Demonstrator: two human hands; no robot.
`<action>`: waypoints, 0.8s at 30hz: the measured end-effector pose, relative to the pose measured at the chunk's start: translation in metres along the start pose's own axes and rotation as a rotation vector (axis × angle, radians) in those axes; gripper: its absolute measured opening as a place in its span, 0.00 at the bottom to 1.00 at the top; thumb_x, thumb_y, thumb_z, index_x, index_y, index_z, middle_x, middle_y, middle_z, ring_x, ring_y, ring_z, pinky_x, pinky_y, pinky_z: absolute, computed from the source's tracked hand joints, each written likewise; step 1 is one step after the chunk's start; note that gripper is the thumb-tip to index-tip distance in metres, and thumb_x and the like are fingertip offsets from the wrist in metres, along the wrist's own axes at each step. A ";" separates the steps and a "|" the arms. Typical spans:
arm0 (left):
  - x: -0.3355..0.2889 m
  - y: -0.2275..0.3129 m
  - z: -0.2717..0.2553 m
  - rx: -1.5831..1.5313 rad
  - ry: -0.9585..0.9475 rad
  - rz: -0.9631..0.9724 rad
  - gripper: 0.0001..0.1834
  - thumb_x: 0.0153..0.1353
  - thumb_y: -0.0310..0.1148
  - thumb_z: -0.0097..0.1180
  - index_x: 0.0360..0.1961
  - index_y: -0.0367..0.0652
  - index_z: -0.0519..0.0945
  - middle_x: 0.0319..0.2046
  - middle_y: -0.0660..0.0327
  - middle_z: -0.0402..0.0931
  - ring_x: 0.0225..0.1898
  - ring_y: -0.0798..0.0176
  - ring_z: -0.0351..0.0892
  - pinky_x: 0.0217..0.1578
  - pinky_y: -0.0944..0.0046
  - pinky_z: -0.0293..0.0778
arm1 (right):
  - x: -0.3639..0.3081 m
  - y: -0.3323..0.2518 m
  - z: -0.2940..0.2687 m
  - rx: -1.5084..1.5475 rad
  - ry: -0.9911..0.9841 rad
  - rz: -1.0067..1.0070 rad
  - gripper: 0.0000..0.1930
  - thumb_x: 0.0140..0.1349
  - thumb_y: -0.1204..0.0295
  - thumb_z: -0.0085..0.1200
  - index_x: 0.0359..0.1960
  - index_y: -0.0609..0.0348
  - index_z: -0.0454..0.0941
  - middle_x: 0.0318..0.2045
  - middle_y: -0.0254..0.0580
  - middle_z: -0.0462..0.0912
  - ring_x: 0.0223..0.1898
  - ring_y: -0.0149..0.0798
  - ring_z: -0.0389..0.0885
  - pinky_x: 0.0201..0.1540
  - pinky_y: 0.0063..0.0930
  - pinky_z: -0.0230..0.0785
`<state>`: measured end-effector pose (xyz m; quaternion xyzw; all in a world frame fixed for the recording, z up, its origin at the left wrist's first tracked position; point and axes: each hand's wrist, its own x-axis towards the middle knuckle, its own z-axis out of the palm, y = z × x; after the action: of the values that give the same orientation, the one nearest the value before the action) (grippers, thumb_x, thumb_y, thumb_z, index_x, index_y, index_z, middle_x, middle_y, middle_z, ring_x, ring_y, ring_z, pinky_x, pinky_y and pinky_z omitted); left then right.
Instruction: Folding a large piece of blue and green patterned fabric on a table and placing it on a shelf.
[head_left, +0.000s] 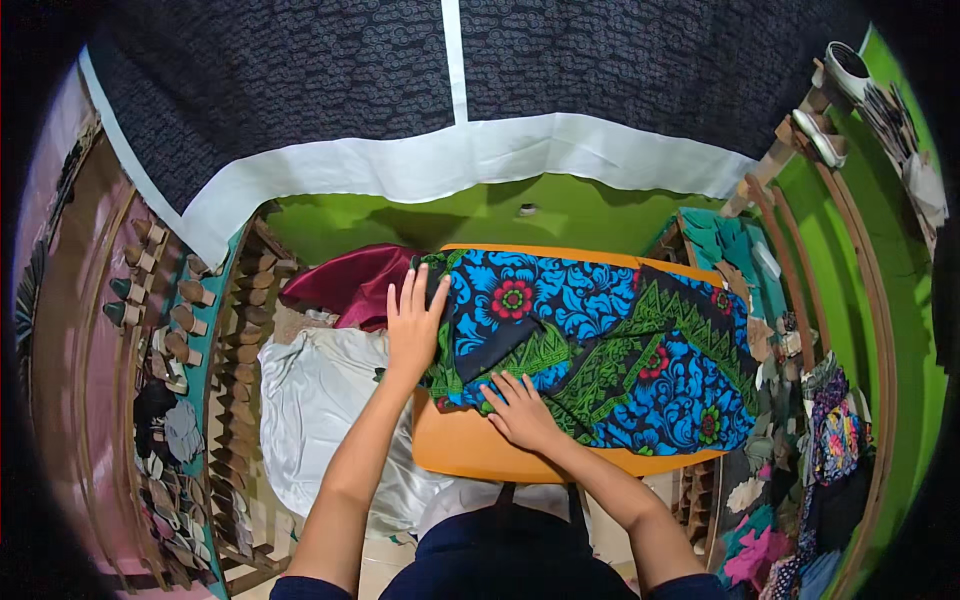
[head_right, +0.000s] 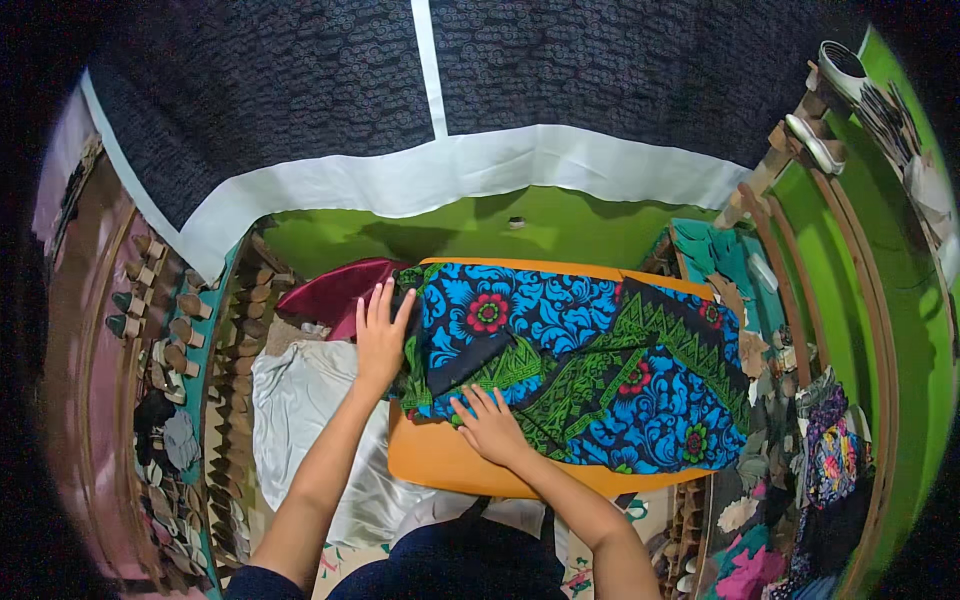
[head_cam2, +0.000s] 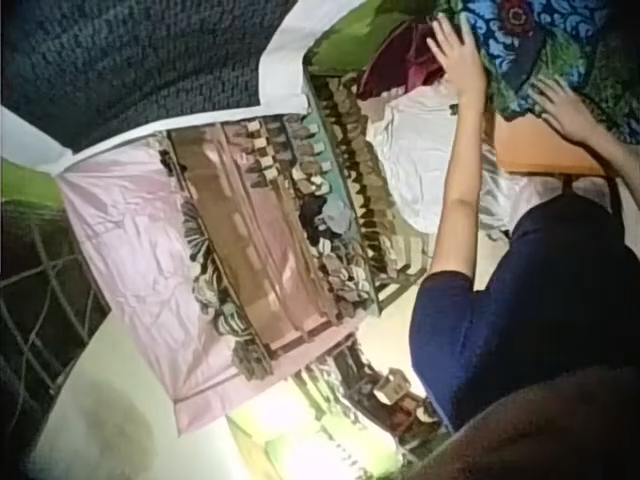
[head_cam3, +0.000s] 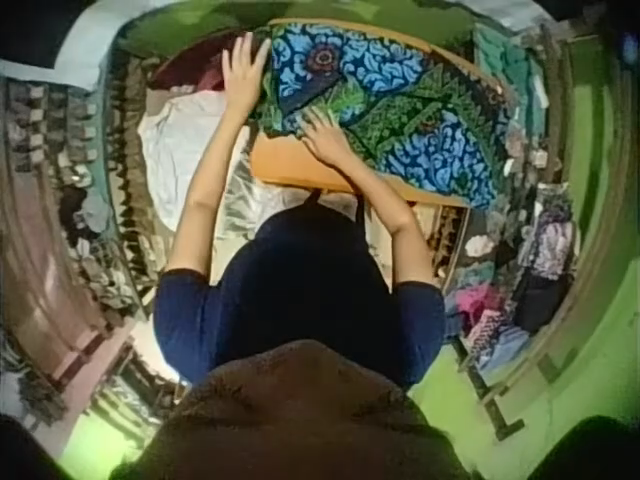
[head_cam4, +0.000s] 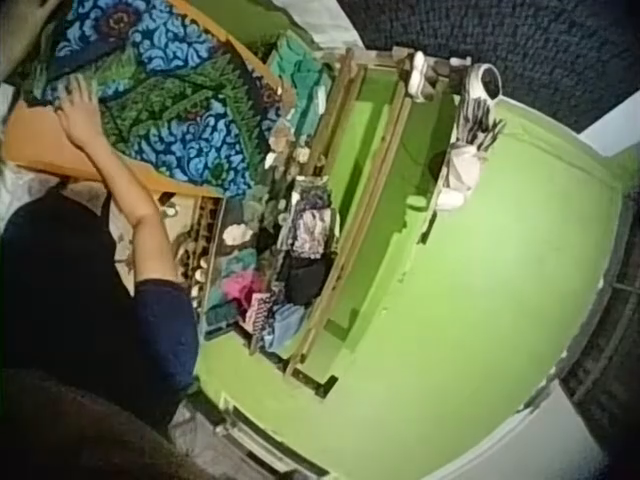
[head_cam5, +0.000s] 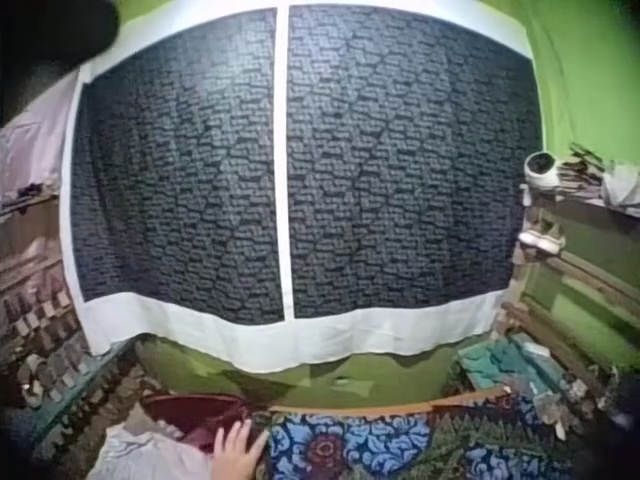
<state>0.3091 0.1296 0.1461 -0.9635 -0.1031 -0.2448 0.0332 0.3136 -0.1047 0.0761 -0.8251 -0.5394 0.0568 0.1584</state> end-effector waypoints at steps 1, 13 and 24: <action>-0.001 0.009 0.002 0.011 0.001 -0.018 0.29 0.52 0.27 0.46 0.59 0.52 0.64 0.58 0.50 0.59 0.59 0.47 0.58 0.58 0.46 0.53 | 0.000 -0.002 -0.004 0.024 0.034 -0.002 0.25 0.60 0.59 0.44 0.59 0.52 0.62 0.59 0.49 0.61 0.62 0.47 0.56 0.62 0.52 0.45; -0.034 0.090 -0.001 -0.519 -0.249 -0.050 0.38 0.46 0.19 0.48 0.62 0.38 0.53 0.54 0.37 0.59 0.54 0.39 0.62 0.54 0.49 0.60 | -0.076 0.049 -0.035 -0.006 0.262 0.462 0.23 0.60 0.68 0.43 0.58 0.56 0.62 0.59 0.51 0.58 0.63 0.54 0.50 0.62 0.59 0.36; -0.100 0.165 0.031 -0.396 -0.717 -0.085 0.08 0.50 0.34 0.52 0.26 0.40 0.74 0.23 0.53 0.77 0.26 0.50 0.77 0.30 0.54 0.70 | -0.161 0.136 -0.034 -0.043 0.281 0.740 0.21 0.61 0.66 0.44 0.55 0.59 0.66 0.58 0.52 0.61 0.63 0.54 0.52 0.62 0.59 0.36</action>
<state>0.2728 -0.0465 0.0686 -0.9704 -0.0988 0.0902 -0.2009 0.3748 -0.3075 0.0515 -0.9666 -0.1797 -0.0147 0.1820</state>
